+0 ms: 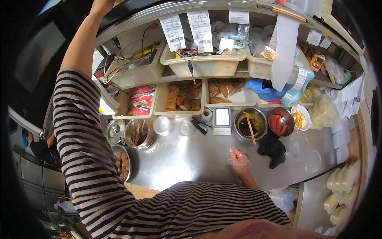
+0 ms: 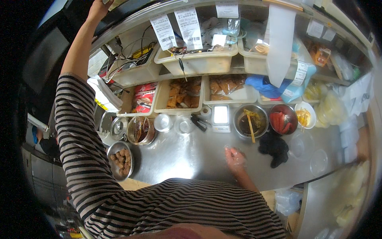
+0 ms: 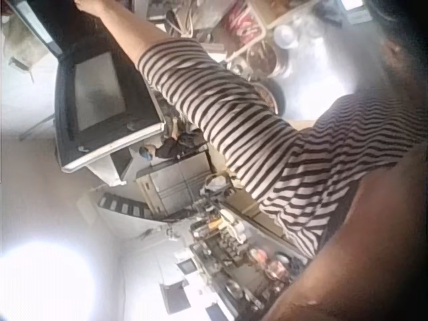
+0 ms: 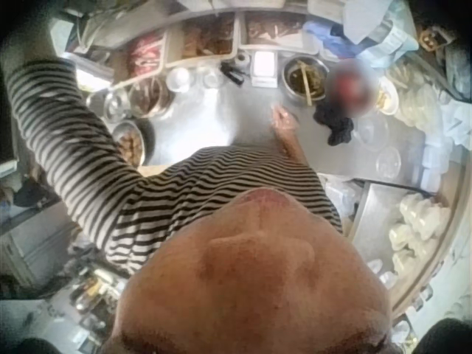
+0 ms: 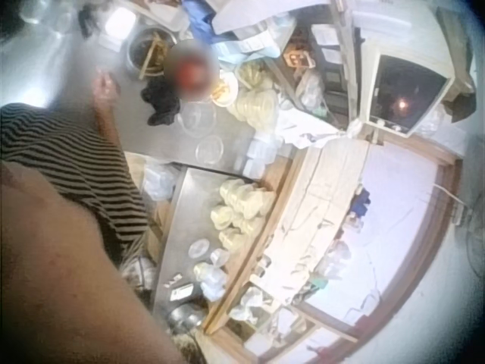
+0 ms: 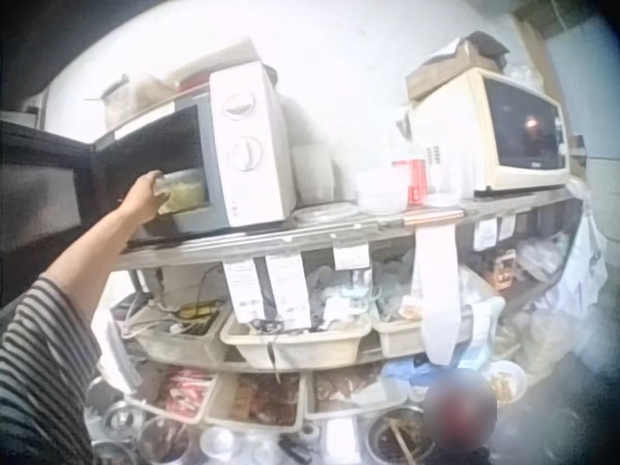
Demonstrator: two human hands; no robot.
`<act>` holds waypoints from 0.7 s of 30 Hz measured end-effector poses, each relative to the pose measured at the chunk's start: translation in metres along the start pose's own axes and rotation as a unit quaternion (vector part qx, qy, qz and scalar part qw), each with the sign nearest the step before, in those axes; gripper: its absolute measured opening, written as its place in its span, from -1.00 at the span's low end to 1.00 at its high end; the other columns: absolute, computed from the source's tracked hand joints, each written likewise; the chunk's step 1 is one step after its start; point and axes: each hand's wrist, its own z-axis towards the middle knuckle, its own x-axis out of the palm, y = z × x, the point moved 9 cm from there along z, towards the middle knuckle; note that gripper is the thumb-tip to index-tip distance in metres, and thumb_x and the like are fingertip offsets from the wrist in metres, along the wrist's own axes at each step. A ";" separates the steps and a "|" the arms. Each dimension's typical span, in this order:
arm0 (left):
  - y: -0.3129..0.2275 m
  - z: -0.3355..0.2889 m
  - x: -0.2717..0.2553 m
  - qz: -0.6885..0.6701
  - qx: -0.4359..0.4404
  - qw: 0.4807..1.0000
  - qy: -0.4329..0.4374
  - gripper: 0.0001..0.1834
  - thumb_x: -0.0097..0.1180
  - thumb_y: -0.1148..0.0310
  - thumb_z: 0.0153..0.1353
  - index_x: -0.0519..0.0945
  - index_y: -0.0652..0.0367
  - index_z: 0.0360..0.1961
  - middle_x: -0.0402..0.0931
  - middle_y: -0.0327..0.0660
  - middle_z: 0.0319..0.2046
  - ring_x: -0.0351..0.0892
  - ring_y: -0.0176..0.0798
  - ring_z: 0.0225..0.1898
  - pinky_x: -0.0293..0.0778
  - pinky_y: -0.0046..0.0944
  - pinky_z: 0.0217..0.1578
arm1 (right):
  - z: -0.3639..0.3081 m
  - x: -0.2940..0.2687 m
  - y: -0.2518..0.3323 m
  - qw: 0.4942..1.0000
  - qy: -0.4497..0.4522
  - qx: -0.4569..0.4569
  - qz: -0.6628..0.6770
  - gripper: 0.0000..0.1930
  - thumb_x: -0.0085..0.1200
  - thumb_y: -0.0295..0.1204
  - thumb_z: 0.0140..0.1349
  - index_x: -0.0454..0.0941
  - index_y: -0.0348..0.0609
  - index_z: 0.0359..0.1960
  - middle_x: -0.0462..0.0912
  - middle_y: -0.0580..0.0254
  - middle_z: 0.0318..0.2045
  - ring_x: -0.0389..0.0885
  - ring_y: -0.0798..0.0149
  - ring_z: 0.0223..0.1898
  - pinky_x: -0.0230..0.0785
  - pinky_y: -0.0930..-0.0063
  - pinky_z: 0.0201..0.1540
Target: The person assembles a takeout meal by placing noodles and shredded vegetables into a plastic container, then sealing it with a lid and attaching a printed order label. The person handles the container, lid, and label throughout the process.
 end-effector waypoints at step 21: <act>0.026 -0.012 -0.037 -0.169 -0.053 0.971 -0.163 -0.91 0.14 0.49 0.10 0.50 0.29 -0.40 0.47 0.02 -0.44 0.46 -0.11 -0.35 0.37 -0.19 -0.25 | 0.007 0.012 0.039 0.992 0.022 -0.113 -0.053 -0.70 0.07 -0.26 0.22 0.45 -0.20 -0.57 0.43 0.04 -0.67 0.37 0.02 -0.63 0.22 0.26 -0.53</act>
